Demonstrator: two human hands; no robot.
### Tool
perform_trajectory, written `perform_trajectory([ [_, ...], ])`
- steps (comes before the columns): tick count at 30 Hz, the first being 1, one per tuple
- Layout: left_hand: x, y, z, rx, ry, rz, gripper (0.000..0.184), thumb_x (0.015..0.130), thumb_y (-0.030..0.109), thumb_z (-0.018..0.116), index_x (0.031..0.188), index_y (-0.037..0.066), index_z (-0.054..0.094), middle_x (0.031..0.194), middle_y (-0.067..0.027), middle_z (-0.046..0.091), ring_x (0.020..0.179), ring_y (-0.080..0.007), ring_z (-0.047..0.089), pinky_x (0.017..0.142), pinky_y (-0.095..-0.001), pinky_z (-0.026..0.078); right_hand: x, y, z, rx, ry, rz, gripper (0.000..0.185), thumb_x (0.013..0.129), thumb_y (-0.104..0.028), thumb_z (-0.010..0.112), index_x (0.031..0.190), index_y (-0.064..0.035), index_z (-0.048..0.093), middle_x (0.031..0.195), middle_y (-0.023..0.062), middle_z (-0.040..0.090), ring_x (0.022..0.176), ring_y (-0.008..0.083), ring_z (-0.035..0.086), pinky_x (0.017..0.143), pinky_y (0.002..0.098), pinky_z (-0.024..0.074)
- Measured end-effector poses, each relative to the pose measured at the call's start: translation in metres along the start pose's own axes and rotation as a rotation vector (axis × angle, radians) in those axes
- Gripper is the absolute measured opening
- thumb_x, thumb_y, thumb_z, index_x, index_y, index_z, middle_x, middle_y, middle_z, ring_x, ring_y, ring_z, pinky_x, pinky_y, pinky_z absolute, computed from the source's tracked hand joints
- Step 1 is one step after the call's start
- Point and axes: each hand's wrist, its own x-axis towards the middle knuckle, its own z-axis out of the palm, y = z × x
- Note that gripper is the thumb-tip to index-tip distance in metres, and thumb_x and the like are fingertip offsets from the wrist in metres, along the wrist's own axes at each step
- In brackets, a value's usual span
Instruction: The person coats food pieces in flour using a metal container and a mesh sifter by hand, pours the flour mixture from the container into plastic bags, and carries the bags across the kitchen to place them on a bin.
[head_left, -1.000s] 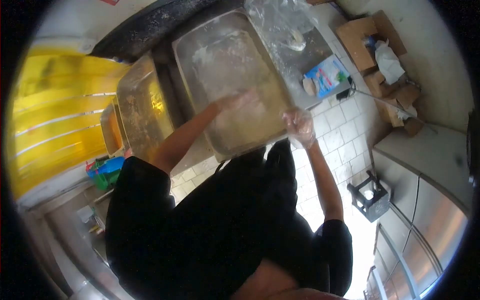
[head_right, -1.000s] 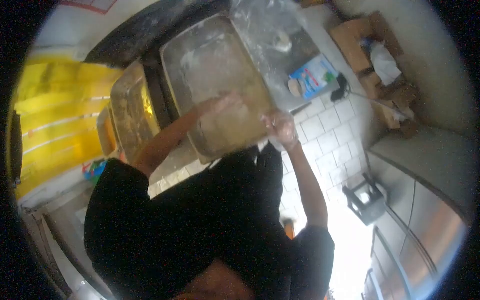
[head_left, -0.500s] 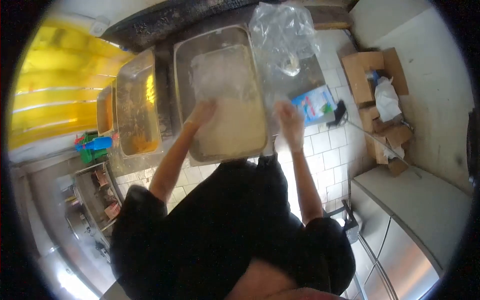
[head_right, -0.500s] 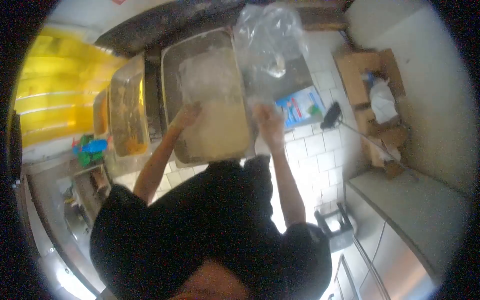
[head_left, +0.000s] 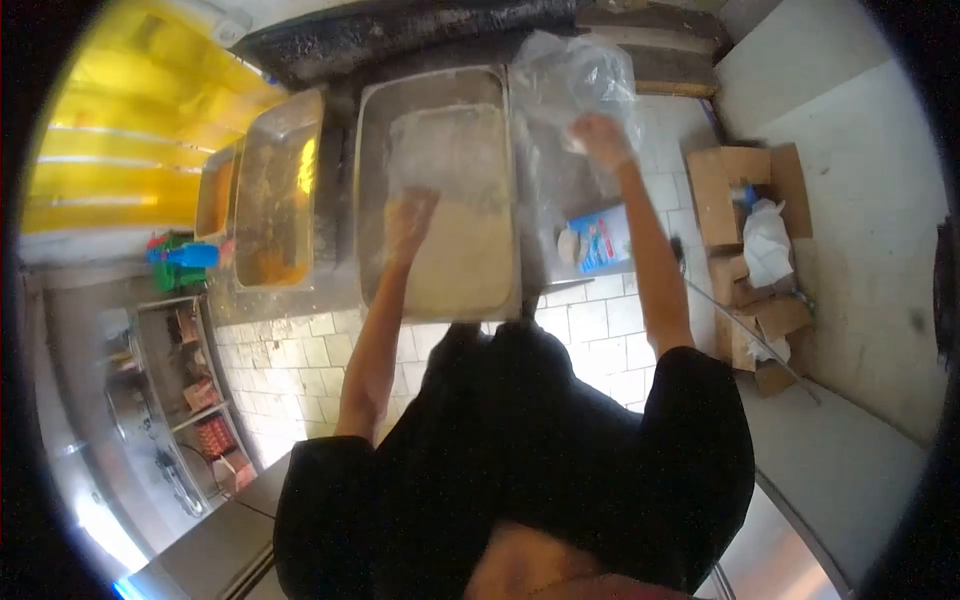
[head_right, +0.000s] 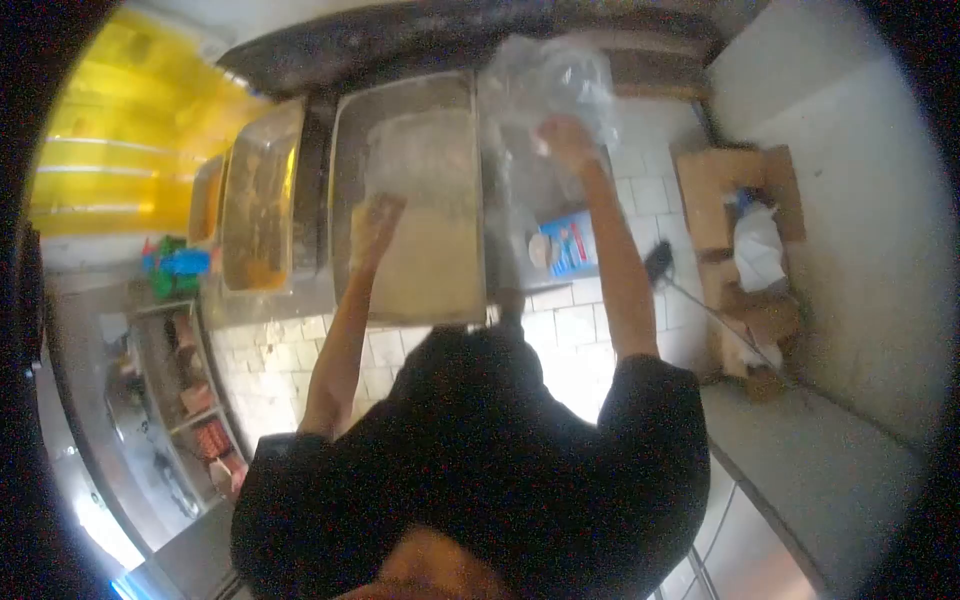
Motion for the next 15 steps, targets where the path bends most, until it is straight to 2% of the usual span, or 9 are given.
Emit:
perform_trajectory([
  [3, 0.026, 0.066, 0.009, -0.062, -0.089, -0.037, 0.019, 0.084, 0.027, 0.063, 0.091, 0.01, 0.066, 0.096, -0.0099, 0.066, 0.087, -0.0306, 0.061, 0.076, -0.041, 0.047, 0.038, 0.022, -0.033, 0.185, 0.055, -0.134, 0.03, 0.083, -0.035, 0.06, 0.091, -0.0061, 0.068, 0.082, 0.0061, 0.067, 0.073, 0.0166, 0.06, 0.073, 0.0311, 0.0486],
  [4, 0.037, 0.082, 0.018, -0.124, -0.036, 0.097, 0.021, 0.084, 0.03, 0.063, 0.091, 0.01, 0.067, 0.096, -0.0103, 0.066, 0.088, -0.0302, 0.061, 0.076, -0.041, 0.048, 0.045, 0.024, -0.044, 0.246, 0.102, -0.158, 0.03, 0.083, -0.034, 0.061, 0.092, -0.0065, 0.067, 0.084, 0.0056, 0.066, 0.073, 0.0154, 0.059, 0.073, 0.0299, 0.0483],
  [5, 0.049, 0.098, 0.028, -0.185, 0.019, 0.234, 0.024, 0.085, 0.032, 0.062, 0.091, 0.01, 0.067, 0.095, -0.0106, 0.066, 0.089, -0.0299, 0.062, 0.076, -0.0409, 0.048, 0.049, -0.004, -0.081, 0.265, 0.103, -0.059, 0.029, 0.083, -0.032, 0.062, 0.097, -0.0069, 0.066, 0.087, 0.0051, 0.065, 0.075, 0.0149, 0.058, 0.073, 0.028, 0.0479],
  [7, 0.08, 0.142, 0.046, -0.282, 0.06, 0.31, 0.035, 0.082, 0.039, 0.063, 0.1, 0.009, 0.063, 0.092, -0.0148, 0.064, 0.086, -0.0312, 0.061, 0.077, -0.041, 0.048, 0.056, -0.042, -0.135, 0.273, 0.117, 0.038, 0.03, 0.083, -0.03, 0.063, 0.102, -0.0072, 0.065, 0.091, 0.0046, 0.064, 0.077, 0.0143, 0.057, 0.073, 0.026, 0.0475],
  [9, 0.107, 0.198, 0.034, -0.102, 0.041, 0.287, 0.053, 0.078, 0.046, 0.065, 0.113, 0.007, 0.056, 0.089, -0.0189, 0.062, 0.085, -0.0338, 0.06, 0.079, -0.0414, 0.048, 0.061, -0.067, -0.174, 0.295, 0.087, -0.048, 0.032, 0.084, -0.027, 0.062, 0.11, -0.0073, 0.063, 0.095, 0.0032, 0.064, 0.082, 0.0141, 0.057, 0.076, 0.0268, 0.0474],
  [10, 0.12, 0.223, 0.027, -0.109, 0.055, 0.302, 0.053, 0.078, 0.046, 0.065, 0.113, 0.007, 0.056, 0.089, -0.0189, 0.062, 0.085, -0.0338, 0.06, 0.079, -0.0414, 0.048, 0.064, -0.084, -0.185, 0.925, 0.016, 0.17, 0.032, 0.086, -0.025, 0.061, 0.11, -0.0043, 0.062, 0.094, 0.0041, 0.064, 0.083, 0.0172, 0.058, 0.076, 0.0294, 0.0475],
  [11, 0.132, 0.244, 0.019, -0.038, 0.252, 0.389, 0.057, 0.077, 0.048, 0.066, 0.116, 0.008, 0.053, 0.086, -0.0193, 0.061, 0.084, -0.0346, 0.06, 0.077, -0.0422, 0.048, 0.07, -0.089, -0.192, 0.915, 0.026, 0.156, 0.032, 0.086, -0.025, 0.061, 0.11, -0.0043, 0.062, 0.094, 0.0041, 0.064, 0.083, 0.0172, 0.058, 0.076, 0.0294, 0.0475],
  [14, 0.166, 0.262, 0.002, 0.041, 0.518, 0.483, 0.063, 0.075, 0.048, 0.067, 0.121, 0.009, 0.05, 0.086, -0.0197, 0.06, 0.083, -0.0357, 0.059, 0.075, -0.043, 0.048, 0.074, -0.123, -0.221, 0.729, 0.106, -0.088, 0.033, 0.085, -0.027, 0.061, 0.108, -0.0029, 0.062, 0.099, 0.0065, 0.064, 0.091, 0.0181, 0.059, 0.081, 0.0302, 0.0473],
  [15, 0.178, 0.266, -0.004, 0.051, 0.574, 0.489, 0.064, 0.075, 0.048, 0.067, 0.122, 0.009, 0.049, 0.088, -0.0197, 0.06, 0.084, -0.036, 0.059, 0.075, -0.043, 0.048, 0.051, -0.165, -0.255, 0.25, 0.194, -0.24, 0.028, 0.08, -0.025, 0.061, 0.1, -0.0047, 0.062, 0.095, 0.0121, 0.063, 0.089, 0.0272, 0.059, 0.078, 0.0364, 0.0464],
])
